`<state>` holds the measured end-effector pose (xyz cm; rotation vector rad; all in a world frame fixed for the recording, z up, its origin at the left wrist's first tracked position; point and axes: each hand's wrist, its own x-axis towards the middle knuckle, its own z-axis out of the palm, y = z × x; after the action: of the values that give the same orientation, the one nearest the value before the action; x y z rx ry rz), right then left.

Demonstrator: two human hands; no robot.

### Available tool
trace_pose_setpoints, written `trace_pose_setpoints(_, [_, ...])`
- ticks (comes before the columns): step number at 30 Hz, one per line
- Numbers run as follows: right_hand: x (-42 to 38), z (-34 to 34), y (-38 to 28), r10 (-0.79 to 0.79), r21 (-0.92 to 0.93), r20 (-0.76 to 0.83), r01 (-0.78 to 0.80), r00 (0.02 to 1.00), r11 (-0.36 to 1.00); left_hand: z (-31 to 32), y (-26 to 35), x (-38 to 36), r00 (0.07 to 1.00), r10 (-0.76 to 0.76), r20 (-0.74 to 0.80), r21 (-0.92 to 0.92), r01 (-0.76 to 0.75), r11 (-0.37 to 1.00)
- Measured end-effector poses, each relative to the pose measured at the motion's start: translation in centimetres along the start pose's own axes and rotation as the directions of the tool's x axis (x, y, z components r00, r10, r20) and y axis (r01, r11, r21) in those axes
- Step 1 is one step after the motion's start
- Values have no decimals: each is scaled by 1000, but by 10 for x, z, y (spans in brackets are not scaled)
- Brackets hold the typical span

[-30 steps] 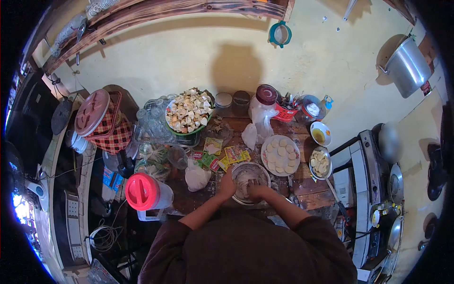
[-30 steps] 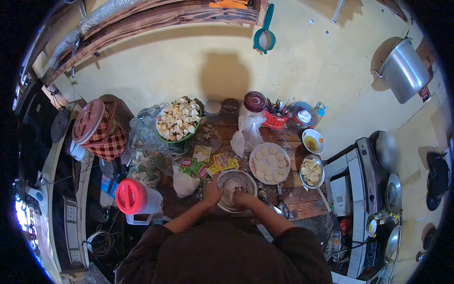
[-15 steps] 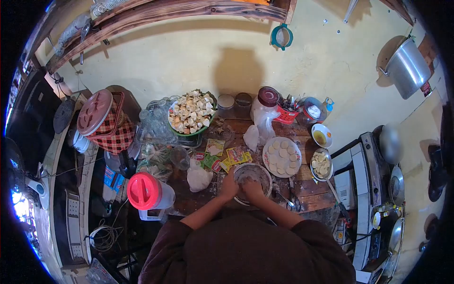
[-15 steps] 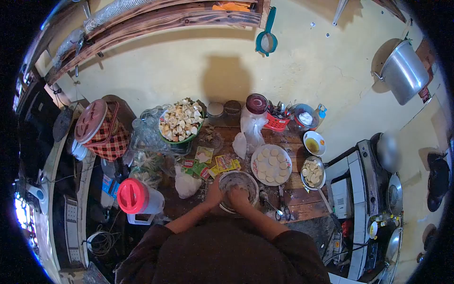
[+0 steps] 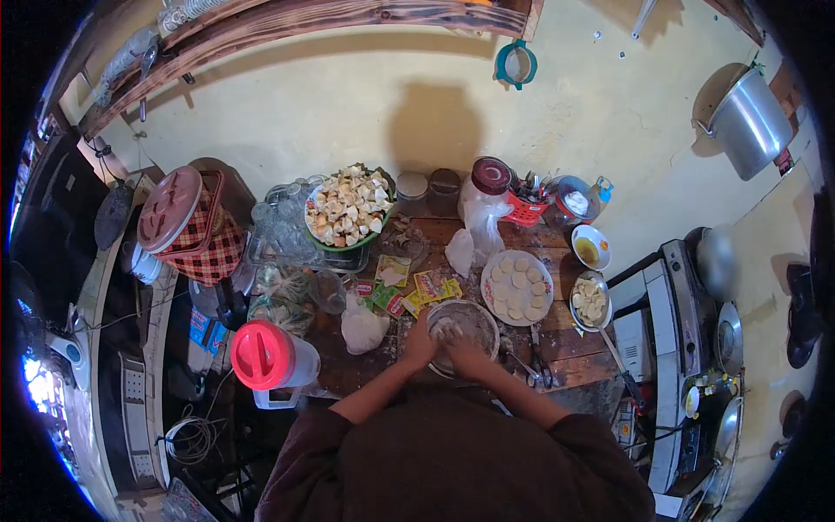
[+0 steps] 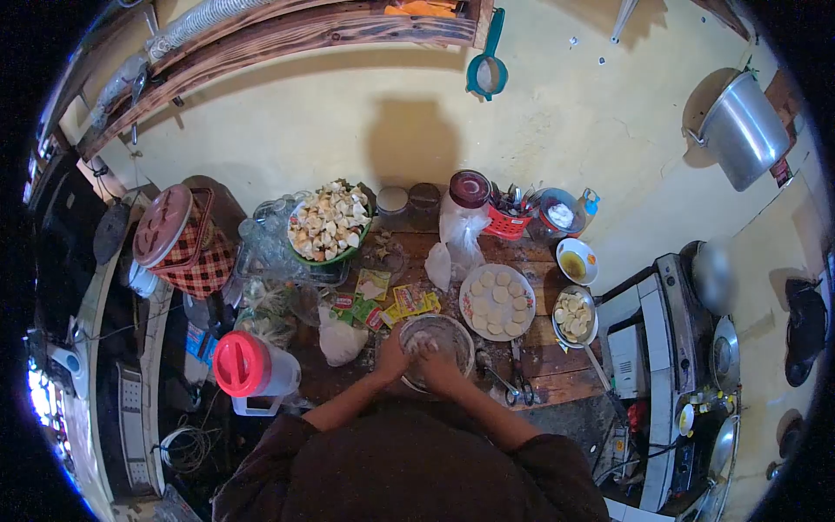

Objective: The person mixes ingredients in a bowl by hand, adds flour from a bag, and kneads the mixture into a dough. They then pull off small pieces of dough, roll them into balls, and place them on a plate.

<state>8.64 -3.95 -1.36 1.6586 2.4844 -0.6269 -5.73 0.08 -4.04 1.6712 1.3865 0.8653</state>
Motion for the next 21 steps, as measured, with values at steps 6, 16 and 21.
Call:
trace_pose_setpoints(6, [6, 3, 2, 153, -171, 352, -97, 923, 980, -1, 4, 0, 988, -142, 65, 82, 136, 987])
trace_pose_setpoints(16, [48, -23, 29, 67, 89, 86, -75, 994, 993, -7, 19, -3, 989, -136, 54, 0, 136, 991])
trace_pose_setpoints(21, [51, 58, 24, 46, -25, -356, -59, 933, 998, 6, -5, 2, 990, -136, 30, 4, 136, 991])
